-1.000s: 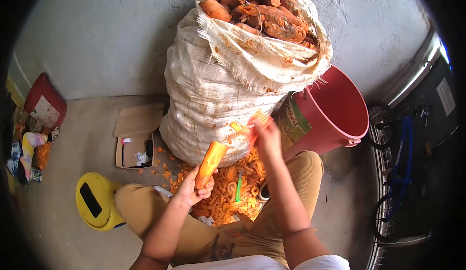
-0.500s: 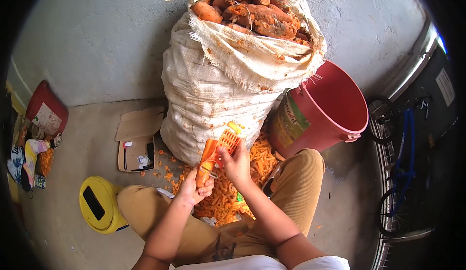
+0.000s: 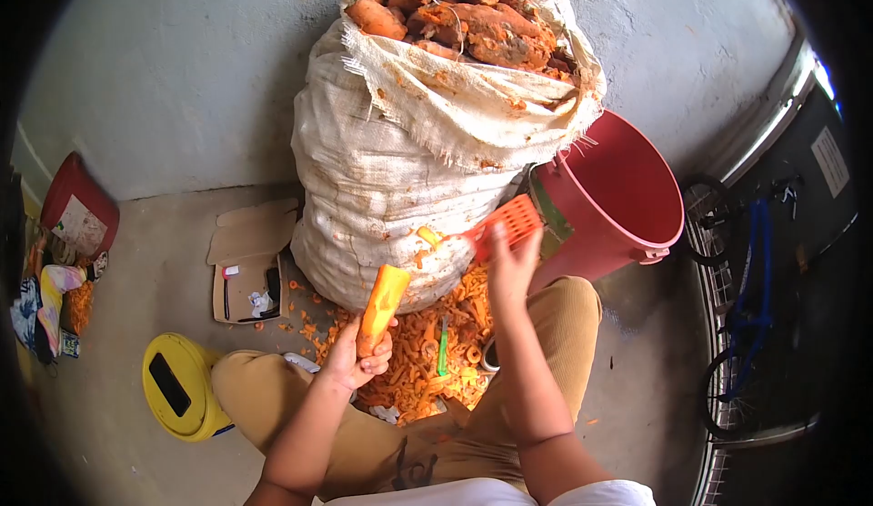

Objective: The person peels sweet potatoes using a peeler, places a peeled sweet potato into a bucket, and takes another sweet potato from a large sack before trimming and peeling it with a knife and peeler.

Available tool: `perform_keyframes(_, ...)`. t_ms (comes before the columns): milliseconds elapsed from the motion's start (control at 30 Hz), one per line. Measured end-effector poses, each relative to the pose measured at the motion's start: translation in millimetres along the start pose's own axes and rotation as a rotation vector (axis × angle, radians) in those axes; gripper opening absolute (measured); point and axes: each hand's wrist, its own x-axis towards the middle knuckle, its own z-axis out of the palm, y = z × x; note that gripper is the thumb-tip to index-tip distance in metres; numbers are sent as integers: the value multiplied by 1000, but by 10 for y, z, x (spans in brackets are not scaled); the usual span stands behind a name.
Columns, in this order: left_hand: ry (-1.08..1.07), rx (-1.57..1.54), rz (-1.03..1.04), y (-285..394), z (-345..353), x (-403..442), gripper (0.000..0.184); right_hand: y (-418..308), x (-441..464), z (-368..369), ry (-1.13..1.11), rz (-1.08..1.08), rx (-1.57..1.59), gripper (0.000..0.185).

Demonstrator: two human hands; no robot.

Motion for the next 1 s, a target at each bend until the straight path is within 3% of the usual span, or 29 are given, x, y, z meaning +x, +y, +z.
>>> perform_keyframes(100,-34,-33,-20,1,-13,54,47,-71,-435,223,-326,189,-1,30)
perform_keyframes(167,-58,-55,-17,-9,-31,73,47,-9,-639,336,-430,181,-7,27)
perform_keyframes(200,-49,-49,-21,-19,-33,73,47,45,-672,351,-435,96,-182,25)
perform_keyframes(333,-18,-12,-50,-49,-3,40,48,74,-575,303,-460,25,-373,24)
perform_keyframes(500,-51,14,-88,-44,8,-9,49,143,-22,113,65,-375,-336,21)
perform_keyframes(567,-50,22,-76,-10,40,-57,48,131,137,-40,186,-157,-230,21)
perform_keyframes(633,-17,-2,-38,-20,13,-3,47,-59,-1,54,39,-173,-147,23)
perform_keyframes(767,-15,-80,-67,-23,11,44,43,-158,-512,292,-267,130,45,28)
perform_keyframes(867,-89,-99,-97,-23,6,66,40,140,-786,334,-359,-28,-217,28)
perform_keyframes(967,-40,-75,-116,-35,2,38,41,203,-747,334,-260,-194,-367,27)
perform_keyframes(1000,-37,-72,-107,-49,10,27,42,144,-696,317,-307,-161,-375,28)
